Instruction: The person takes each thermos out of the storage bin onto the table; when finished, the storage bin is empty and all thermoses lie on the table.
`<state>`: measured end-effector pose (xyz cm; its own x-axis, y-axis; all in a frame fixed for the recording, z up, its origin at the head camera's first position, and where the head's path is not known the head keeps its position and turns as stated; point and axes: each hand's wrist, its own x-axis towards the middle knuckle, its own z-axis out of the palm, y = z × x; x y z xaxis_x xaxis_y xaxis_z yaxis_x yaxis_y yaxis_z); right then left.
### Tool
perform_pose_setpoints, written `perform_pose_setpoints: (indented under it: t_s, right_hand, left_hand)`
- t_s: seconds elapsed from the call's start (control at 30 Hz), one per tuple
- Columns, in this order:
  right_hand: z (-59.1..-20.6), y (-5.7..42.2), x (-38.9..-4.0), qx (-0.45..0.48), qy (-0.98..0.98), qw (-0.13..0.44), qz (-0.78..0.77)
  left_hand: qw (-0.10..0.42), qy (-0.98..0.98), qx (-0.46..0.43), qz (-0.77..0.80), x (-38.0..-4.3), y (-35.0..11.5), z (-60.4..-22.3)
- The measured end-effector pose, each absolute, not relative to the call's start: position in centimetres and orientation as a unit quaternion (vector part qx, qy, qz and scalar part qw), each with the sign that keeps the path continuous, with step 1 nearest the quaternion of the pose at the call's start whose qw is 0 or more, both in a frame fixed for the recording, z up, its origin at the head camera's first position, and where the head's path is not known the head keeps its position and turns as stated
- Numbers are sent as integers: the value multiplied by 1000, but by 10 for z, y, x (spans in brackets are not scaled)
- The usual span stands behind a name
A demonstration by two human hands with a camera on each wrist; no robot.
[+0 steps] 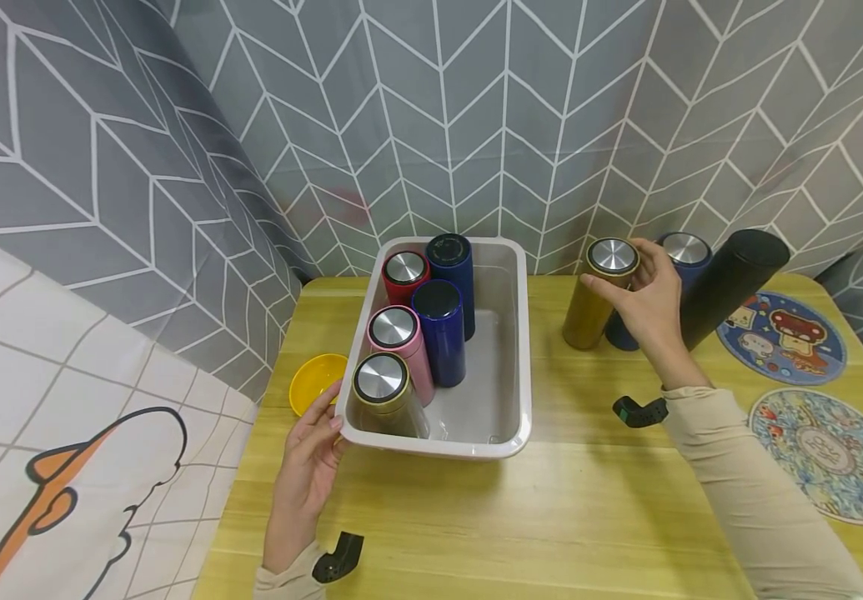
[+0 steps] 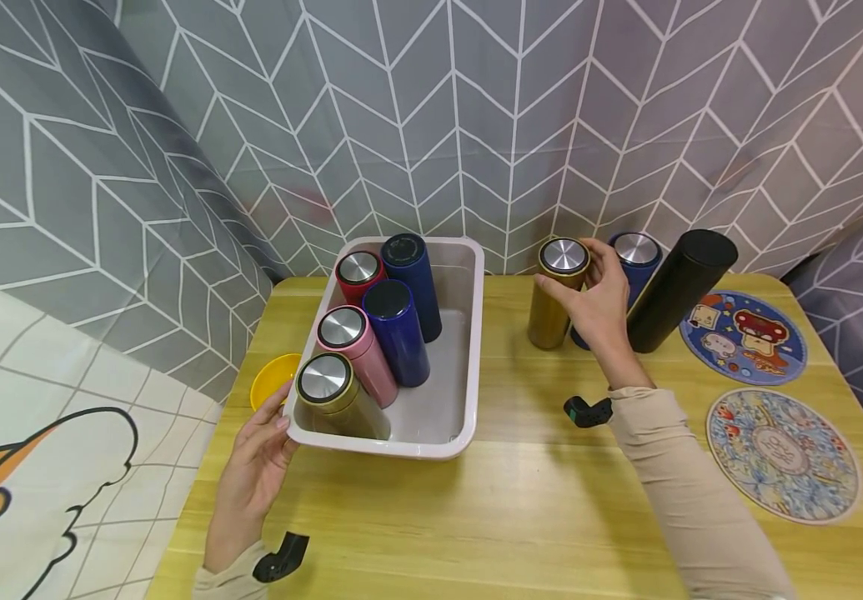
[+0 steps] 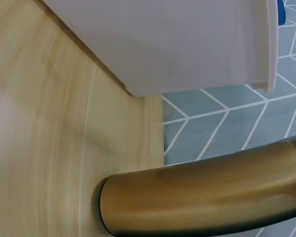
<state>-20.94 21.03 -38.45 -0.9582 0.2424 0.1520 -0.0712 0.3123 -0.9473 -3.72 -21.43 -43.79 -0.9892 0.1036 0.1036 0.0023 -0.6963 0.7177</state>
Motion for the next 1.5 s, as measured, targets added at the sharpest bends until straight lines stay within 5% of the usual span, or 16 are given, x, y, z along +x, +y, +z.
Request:
perform_pose_setpoints:
  t_s: [1.5]
  right_hand:
    - [-390,206,-213,-60,-799,137,582]
  left_hand:
    - [33,389,66,918,-38,-216,-439]
